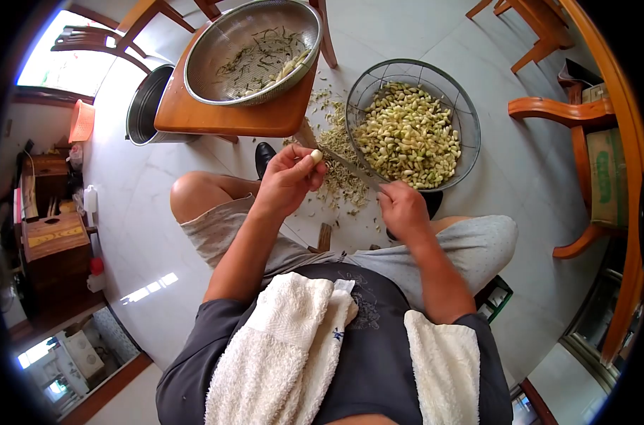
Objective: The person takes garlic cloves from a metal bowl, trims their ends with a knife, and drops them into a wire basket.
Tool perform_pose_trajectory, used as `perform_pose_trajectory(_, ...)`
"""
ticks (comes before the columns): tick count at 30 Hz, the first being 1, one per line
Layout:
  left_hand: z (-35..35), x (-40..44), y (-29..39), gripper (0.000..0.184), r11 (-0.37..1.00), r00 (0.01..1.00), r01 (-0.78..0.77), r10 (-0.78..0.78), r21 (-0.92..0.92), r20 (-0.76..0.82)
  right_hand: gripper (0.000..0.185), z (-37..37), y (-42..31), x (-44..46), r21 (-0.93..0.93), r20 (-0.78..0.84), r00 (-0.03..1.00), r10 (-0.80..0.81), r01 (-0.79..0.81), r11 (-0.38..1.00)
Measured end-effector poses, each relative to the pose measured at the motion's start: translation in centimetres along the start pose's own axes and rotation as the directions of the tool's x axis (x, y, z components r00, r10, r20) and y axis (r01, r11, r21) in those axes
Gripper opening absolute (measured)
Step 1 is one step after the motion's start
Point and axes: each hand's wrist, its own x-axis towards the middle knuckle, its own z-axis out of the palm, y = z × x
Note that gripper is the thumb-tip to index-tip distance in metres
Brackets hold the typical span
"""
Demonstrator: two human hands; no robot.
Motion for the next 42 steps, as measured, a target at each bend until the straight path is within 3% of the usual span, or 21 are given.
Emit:
perform_pose_trajectory(1,-0.3,-0.2,0.2,0.008,0.999,0.999,0.023,-0.021,-0.040,0.049,0.013,0.1,0.7,0.0,-0.031,0.088,0.992,0.090,-0.087,0.996)
perform_pose_trajectory(3,-0.8,-0.3,0.6,0.015,0.991,0.988,0.062,-0.044,-0.122,0.147,0.013,0.2,0.9,-0.2,0.012,0.060,0.990,0.130,-0.130,0.991)
perform_pose_trajectory(9,-0.9,0.0,0.1,0.025,0.954,0.986,0.150,-0.125,-0.261,0.109,0.012,0.3,0.2,0.0,0.119,0.033,0.994,0.108,-0.111,0.987)
perform_pose_trajectory(12,-0.9,0.8,-0.6,0.025,0.982,0.998,0.018,-0.030,-0.188,-0.061,0.013,0.0,-0.5,0.1,0.193,-0.004,0.994,0.110,-0.107,0.975)
perform_pose_trajectory(23,-0.6,1.4,-0.3,0.017,0.987,0.969,-0.162,0.156,-0.013,-0.194,0.014,-1.7,-2.6,-0.3,0.326,-0.103,0.991,0.082,-0.044,0.944)
perform_pose_trajectory(29,-0.1,1.5,-1.3,0.017,0.985,0.953,-0.173,0.171,0.014,-0.248,0.015,-0.8,-2.4,-0.4,0.224,-0.197,0.977,-0.080,0.124,0.967)
perform_pose_trajectory(35,0.3,1.7,-1.7,0.016,0.988,0.945,-0.150,0.132,-0.038,-0.298,0.015,-0.5,-2.8,-0.4,0.213,-0.156,0.986,-0.055,0.088,0.973)
perform_pose_trajectory(42,0.2,1.5,-2.0,0.015,0.991,0.946,-0.123,0.101,-0.053,-0.309,0.018,-0.3,-3.0,-0.5,0.048,-0.174,0.979,-0.104,0.114,0.992)
